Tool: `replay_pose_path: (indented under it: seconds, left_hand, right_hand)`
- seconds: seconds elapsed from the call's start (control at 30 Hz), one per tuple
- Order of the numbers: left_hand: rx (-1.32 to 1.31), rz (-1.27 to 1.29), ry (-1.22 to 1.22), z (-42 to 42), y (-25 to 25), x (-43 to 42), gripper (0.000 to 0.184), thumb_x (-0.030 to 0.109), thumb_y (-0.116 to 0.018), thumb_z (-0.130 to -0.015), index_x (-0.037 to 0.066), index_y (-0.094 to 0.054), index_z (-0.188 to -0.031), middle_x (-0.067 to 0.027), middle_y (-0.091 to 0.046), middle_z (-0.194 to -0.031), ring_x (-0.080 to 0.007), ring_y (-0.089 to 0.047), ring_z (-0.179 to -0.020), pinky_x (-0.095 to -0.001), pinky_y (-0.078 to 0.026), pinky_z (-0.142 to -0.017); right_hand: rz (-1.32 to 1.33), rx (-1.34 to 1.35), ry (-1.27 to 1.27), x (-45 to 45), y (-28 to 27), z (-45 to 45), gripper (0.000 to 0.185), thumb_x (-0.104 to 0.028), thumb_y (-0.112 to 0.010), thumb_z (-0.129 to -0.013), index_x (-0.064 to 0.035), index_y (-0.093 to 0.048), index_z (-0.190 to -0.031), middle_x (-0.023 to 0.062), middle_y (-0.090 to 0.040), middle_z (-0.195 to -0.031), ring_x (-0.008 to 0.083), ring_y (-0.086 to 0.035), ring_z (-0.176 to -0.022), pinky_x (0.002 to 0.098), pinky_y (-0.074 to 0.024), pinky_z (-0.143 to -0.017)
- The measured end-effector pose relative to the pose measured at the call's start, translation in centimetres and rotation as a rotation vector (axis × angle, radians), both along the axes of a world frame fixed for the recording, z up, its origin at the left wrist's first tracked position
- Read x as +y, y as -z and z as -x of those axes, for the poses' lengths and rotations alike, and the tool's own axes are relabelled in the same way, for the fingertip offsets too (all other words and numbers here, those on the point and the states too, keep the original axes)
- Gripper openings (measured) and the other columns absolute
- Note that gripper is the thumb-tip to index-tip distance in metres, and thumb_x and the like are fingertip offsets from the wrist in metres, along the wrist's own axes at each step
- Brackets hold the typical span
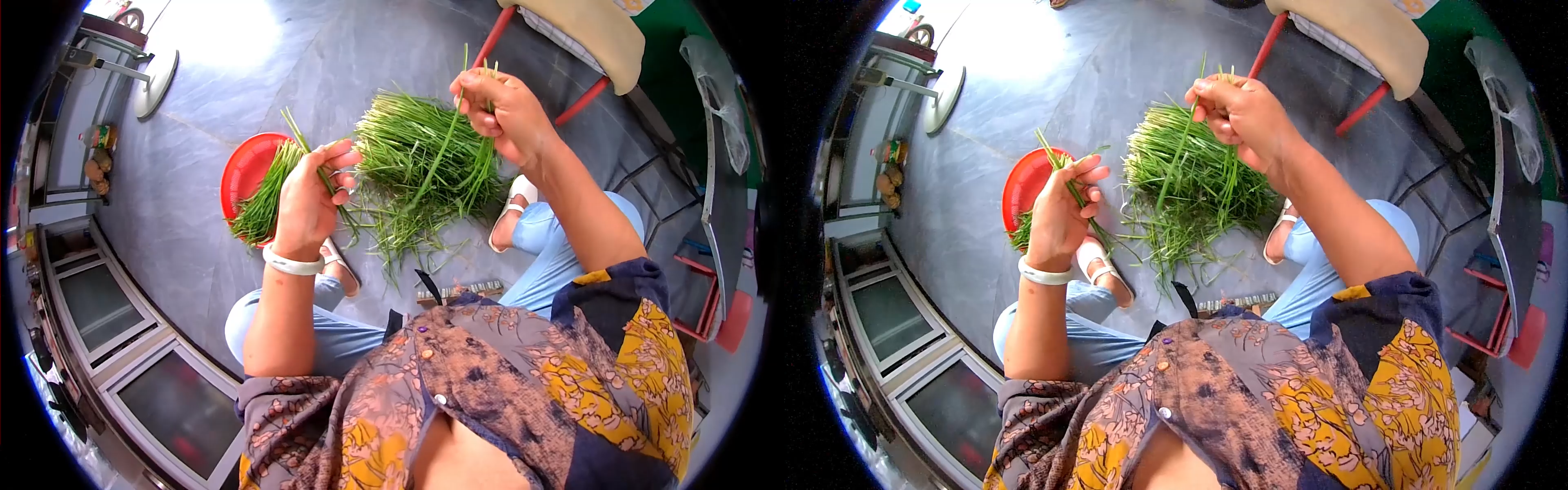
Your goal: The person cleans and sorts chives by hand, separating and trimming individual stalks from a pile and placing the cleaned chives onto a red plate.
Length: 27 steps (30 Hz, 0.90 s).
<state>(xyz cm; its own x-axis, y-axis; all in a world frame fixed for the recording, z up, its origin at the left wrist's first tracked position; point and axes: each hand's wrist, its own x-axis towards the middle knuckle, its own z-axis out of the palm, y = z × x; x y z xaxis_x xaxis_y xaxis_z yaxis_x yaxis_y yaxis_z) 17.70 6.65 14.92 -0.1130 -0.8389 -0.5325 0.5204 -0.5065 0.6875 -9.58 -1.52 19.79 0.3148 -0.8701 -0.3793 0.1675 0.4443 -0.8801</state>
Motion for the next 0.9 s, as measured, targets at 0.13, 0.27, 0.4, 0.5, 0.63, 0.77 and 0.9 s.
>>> replay_pose_path:
  seconds: [0.13,0.27,0.4,0.5,0.63,0.77,0.9]
  left_hand:
    - [-0.019,-0.021,0.000,-0.4,-0.2,0.3,0.037,0.024,-0.040,-0.098,-0.003,-0.058,-0.116,-0.0111,-0.066,-0.100,-0.0124,-0.052,-0.070,-0.0204,-0.036,-0.053]
    - [-0.031,-0.037,0.018,-0.9,0.2,0.5,0.037,0.024,-0.040,-0.099,-0.002,-0.059,-0.115,-0.0113,-0.066,-0.100,-0.0120,-0.052,-0.069,-0.0200,-0.036,-0.052]
    - [-0.058,-0.035,0.026,-1.3,0.1,0.7,0.035,0.024,-0.042,-0.098,-0.002,-0.059,-0.114,-0.0107,-0.066,-0.099,-0.0108,-0.052,-0.070,-0.0196,-0.036,-0.052]
    - [-0.099,-0.049,0.026,-0.8,0.0,0.8,0.031,0.021,-0.044,-0.098,-0.001,-0.059,-0.114,-0.0096,-0.067,-0.098,-0.0098,-0.053,-0.070,-0.0190,-0.036,-0.053]
    - [0.029,-0.036,0.161,0.2,-0.4,0.8,0.033,0.016,-0.047,-0.093,-0.001,-0.054,-0.120,-0.0092,-0.067,-0.101,-0.0091,-0.053,-0.071,-0.0188,-0.037,-0.054]
    - [0.160,-0.038,0.233,0.9,-1.2,0.6,0.038,0.014,-0.044,-0.092,-0.002,-0.052,-0.126,-0.0106,-0.066,-0.106,-0.0106,-0.052,-0.074,-0.0197,-0.041,-0.059]
    - [0.190,-0.039,0.320,1.7,-1.7,0.8,0.041,0.014,-0.044,-0.092,-0.002,-0.051,-0.129,-0.0114,-0.065,-0.109,-0.0111,-0.051,-0.076,-0.0214,-0.043,-0.066]
  right_hand:
    - [0.042,0.006,0.043,-0.6,0.0,0.8,0.019,-0.020,-0.055,-0.092,-0.0034,-0.062,-0.087,0.0014,-0.056,-0.072,0.0038,-0.035,-0.049,0.0196,-0.0264,-0.044]
    - [0.076,-0.003,0.083,-1.2,-0.3,1.6,0.019,-0.019,-0.055,-0.092,-0.0026,-0.063,-0.087,0.0011,-0.056,-0.072,0.0042,-0.036,-0.050,0.0197,-0.0267,-0.046]
    - [0.130,0.002,0.088,-1.8,-0.2,2.2,0.019,-0.018,-0.054,-0.093,-0.0019,-0.063,-0.089,0.0016,-0.057,-0.074,0.0041,-0.037,-0.053,0.0202,-0.0255,-0.046]
    - [0.169,0.014,0.073,-1.8,-0.2,2.0,0.018,-0.017,-0.051,-0.093,-0.0027,-0.061,-0.091,0.0018,-0.056,-0.074,0.0042,-0.038,-0.055,0.0205,-0.0257,-0.046]
    - [0.136,-0.030,0.049,-0.7,-0.7,0.1,0.015,-0.016,-0.047,-0.092,-0.0047,-0.056,-0.094,0.0015,-0.055,-0.073,0.0053,-0.038,-0.056,0.0212,-0.0256,-0.047]
    - [0.056,-0.081,-0.080,0.1,0.0,-0.9,0.014,-0.016,-0.044,-0.090,-0.0051,-0.053,-0.095,0.0007,-0.053,-0.070,0.0066,-0.040,-0.057,0.0222,-0.0285,-0.049]
    - [0.063,-0.043,-0.205,1.3,0.3,-2.6,0.016,-0.016,-0.046,-0.091,-0.0035,-0.054,-0.098,0.0005,-0.052,-0.072,0.0078,-0.043,-0.059,0.0238,-0.0338,-0.053]
